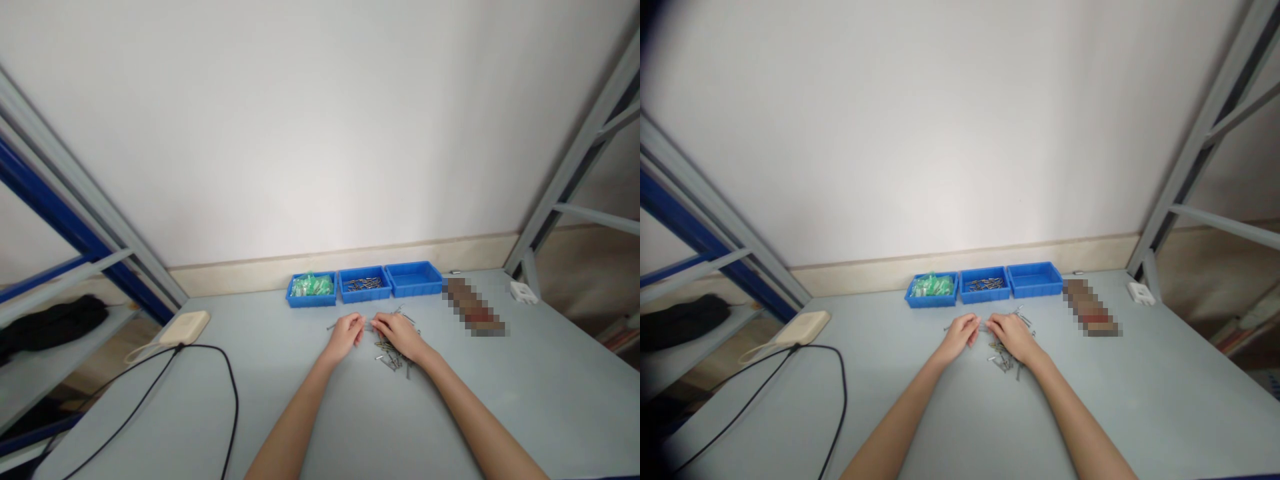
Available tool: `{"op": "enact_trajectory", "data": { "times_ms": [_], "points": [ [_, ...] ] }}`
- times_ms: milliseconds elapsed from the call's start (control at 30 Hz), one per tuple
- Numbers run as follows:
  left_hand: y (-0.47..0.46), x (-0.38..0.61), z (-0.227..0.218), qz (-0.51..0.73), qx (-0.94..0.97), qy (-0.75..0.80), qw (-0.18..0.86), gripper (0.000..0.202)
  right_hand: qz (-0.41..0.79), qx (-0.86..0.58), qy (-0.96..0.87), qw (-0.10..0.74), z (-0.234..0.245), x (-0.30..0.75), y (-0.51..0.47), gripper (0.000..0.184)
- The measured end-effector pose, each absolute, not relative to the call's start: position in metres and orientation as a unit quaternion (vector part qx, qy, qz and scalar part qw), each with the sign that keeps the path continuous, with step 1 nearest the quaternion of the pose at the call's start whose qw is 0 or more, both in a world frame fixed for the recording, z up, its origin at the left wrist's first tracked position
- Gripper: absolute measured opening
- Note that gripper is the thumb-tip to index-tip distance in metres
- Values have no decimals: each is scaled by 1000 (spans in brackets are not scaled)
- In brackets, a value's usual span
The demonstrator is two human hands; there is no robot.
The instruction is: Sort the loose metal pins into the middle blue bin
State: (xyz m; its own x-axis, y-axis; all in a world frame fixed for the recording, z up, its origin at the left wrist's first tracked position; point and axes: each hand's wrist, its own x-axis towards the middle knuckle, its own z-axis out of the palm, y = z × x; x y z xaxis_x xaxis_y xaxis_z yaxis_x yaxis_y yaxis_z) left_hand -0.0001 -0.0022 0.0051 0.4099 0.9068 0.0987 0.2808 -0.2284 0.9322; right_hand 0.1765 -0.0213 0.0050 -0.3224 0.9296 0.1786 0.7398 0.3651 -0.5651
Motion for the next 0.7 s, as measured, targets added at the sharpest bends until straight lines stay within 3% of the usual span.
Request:
{"op": "enact_trajectory", "data": {
  "times_ms": [133,333,567,700],
  "points": [
    [-2,0,6,341,705,422,456,46,202,-525,-787,255,6,177,-21,40],
    [0,1,0,355,686,420,477,40,214,-531,-772,278,6,178,-21,29],
    [-1,0,3,346,701,415,466,45,210,-527,-778,269,10,177,-22,42],
    [0,1,-1,359,688,414,477,42,223,-525,-770,287,8,177,-21,33]
  ]
}}
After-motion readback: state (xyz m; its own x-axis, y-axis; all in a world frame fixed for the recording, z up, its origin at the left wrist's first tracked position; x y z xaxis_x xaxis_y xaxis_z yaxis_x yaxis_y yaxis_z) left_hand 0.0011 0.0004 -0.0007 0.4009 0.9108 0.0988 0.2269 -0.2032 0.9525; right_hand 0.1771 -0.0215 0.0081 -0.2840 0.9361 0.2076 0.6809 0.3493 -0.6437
